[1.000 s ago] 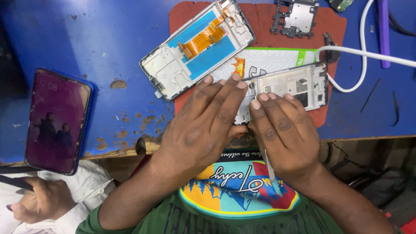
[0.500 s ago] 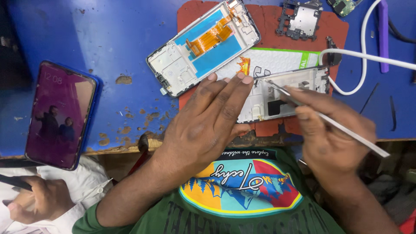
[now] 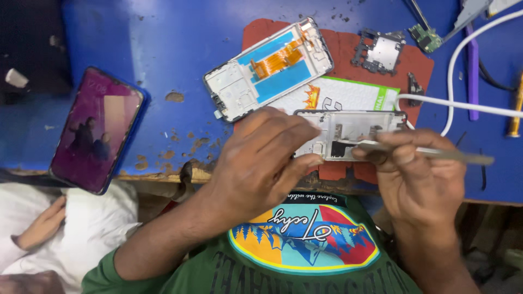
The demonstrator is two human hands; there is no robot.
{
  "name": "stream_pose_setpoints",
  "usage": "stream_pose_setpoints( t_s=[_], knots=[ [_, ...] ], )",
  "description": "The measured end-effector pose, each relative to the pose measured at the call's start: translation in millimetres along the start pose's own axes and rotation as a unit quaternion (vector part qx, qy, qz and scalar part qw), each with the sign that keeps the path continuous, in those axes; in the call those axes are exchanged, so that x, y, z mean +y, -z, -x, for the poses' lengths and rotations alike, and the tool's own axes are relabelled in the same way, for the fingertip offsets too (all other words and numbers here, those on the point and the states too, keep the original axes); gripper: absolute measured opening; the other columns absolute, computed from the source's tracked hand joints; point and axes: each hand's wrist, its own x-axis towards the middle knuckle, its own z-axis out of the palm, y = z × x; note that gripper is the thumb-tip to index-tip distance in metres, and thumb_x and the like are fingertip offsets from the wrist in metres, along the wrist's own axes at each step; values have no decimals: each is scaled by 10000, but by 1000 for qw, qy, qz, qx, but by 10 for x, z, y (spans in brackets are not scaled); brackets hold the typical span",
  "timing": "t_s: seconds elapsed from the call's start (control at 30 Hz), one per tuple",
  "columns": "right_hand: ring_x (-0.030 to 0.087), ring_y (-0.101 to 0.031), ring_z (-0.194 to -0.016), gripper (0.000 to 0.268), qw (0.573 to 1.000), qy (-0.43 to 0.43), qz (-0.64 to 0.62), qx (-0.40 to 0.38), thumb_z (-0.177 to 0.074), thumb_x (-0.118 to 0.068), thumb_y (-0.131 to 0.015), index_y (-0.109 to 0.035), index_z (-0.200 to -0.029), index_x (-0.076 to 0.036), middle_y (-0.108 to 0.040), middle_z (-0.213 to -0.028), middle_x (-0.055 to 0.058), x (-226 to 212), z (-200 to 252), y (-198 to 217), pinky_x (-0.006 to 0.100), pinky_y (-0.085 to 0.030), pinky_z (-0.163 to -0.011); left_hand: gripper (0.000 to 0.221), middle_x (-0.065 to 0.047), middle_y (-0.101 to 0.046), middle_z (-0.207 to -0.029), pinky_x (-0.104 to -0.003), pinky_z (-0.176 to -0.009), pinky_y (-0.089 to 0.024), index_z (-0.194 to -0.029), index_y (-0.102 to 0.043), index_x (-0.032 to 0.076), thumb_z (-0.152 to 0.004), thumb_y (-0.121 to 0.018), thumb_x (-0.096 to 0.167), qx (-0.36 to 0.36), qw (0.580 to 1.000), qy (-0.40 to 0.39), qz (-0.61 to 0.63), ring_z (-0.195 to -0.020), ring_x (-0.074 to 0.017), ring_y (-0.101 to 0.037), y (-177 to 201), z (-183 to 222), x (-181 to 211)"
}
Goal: The person uses tweezers to remove small components from a disassembled smartphone chassis and places them on the work surface. The person then uses a small metal tool to scrape adhesive residue from the chassis interior.
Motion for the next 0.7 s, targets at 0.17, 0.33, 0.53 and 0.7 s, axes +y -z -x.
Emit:
stream_pose_setpoints(
  t_s=[0.17, 0.33, 0.53, 0.7],
  knots=[
    [329, -752, -1052, 227, 951, 84, 285, -84, -1103, -154, -679, -694, -1133, 71, -743, -1093, 246, -79, 80, 12, 417, -603, -1013, 222, -82, -722, -1070, -346, -856, -588, -1201, -678, 50, -991, -752, 48, -17, 992, 39, 121, -981, -244, -729, -126, -42, 88],
    [383, -730, -1119, 229, 987, 54, 132, -76, -1141, -139, -670, -655, -1131, 89, -726, -1127, 274, -16, 101, 109, 497, -621, -1034, 216, -62, -749, -1021, -326, -839, -606, -1151, -709, 64, -952, -727, -17, -9, 982, 67, 174, -958, -211, -753, -217, 18, 82],
    [455, -723, -1100, 220, 993, 87, 62, -57, -1149, -136, -600, -626, -1087, 73, -683, -1016, 287, -57, -9, 189, 616, -639, -969, 167, -84, -752, -969, -293, -740, -624, -1112, -716, 51, -972, -714, -41, 19, 966, 134, 222, -872, -186, -775, -259, 103, 14],
    [396, -752, -945, 267, 980, 141, 123, -71, -1166, -240, -565, -580, -1069, 8, -691, -922, 309, -128, -59, 94, 557, -603, -985, 206, -111, -756, -1030, -301, -809, -631, -1156, -702, 17, -970, -682, -69, 31, 980, 98, 172, -948, -216, -782, -210, 128, -13]
  ],
)
